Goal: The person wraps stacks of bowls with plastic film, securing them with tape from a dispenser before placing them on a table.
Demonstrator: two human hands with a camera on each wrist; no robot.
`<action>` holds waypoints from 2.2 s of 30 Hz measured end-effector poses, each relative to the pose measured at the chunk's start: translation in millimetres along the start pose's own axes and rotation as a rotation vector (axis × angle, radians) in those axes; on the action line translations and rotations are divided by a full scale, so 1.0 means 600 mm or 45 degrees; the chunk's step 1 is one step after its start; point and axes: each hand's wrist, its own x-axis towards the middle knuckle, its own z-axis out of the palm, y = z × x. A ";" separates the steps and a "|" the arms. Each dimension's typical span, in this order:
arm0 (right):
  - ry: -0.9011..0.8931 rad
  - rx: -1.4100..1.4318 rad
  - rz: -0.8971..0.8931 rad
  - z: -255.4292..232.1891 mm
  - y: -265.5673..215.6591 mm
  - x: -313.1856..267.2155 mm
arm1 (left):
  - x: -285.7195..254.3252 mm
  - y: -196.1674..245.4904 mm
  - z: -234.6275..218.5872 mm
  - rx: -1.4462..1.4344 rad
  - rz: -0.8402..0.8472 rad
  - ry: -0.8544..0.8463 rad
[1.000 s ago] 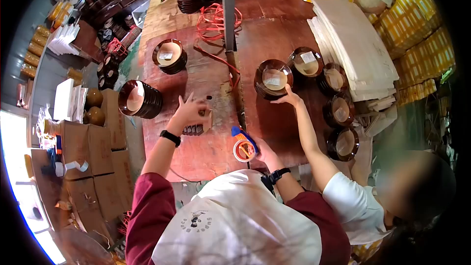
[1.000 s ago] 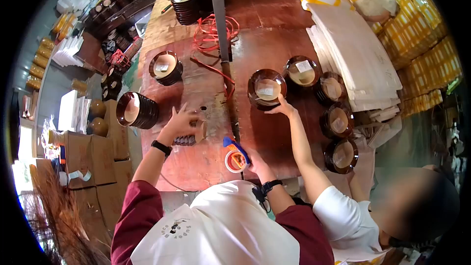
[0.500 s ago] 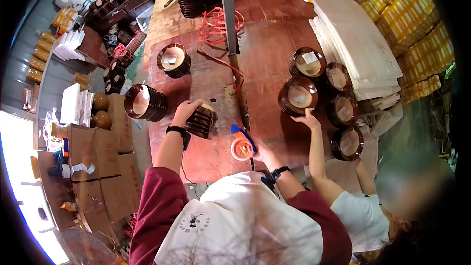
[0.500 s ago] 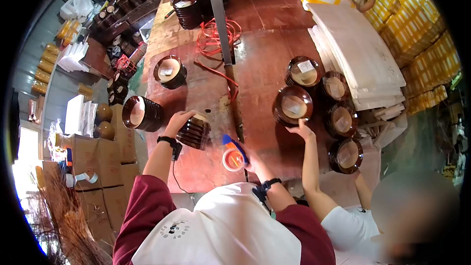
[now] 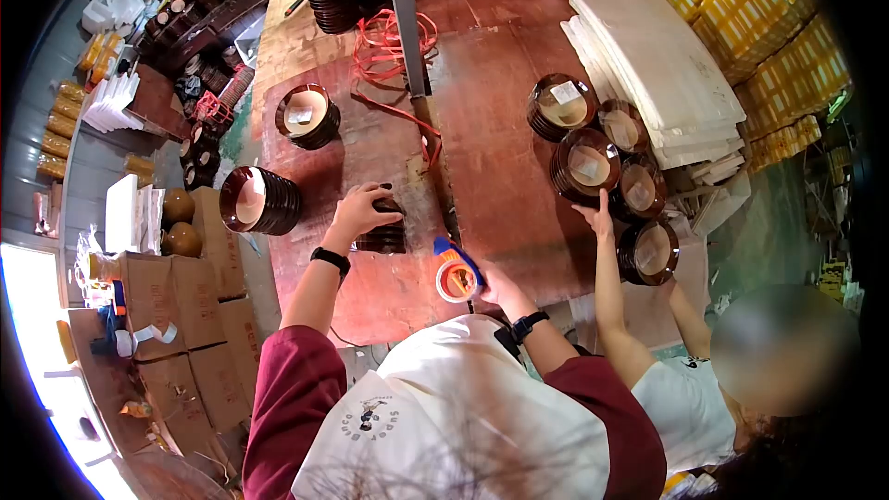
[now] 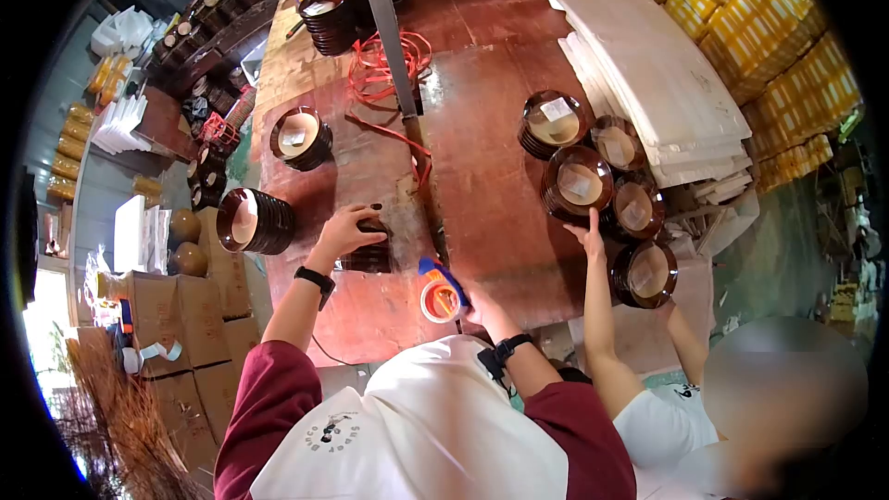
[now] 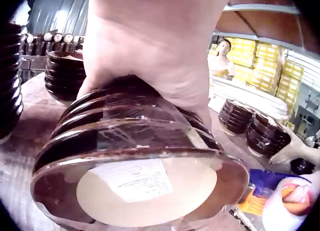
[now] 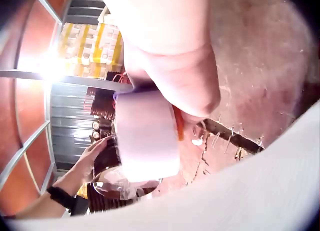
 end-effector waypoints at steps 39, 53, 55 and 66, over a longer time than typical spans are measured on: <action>0.002 -1.101 -0.037 0.053 0.008 -0.018 | -0.020 0.117 0.125 1.177 -0.374 0.342; 0.073 -0.725 -0.137 -0.024 -0.008 -0.081 | -0.025 0.152 0.018 0.539 -0.501 -0.212; 0.055 -0.689 -0.153 -0.035 -0.005 -0.085 | -0.029 0.140 0.016 0.507 -0.556 -0.173; 0.084 -0.657 -0.273 -0.051 -0.008 -0.126 | -0.061 -0.111 -0.025 -0.693 -0.870 0.006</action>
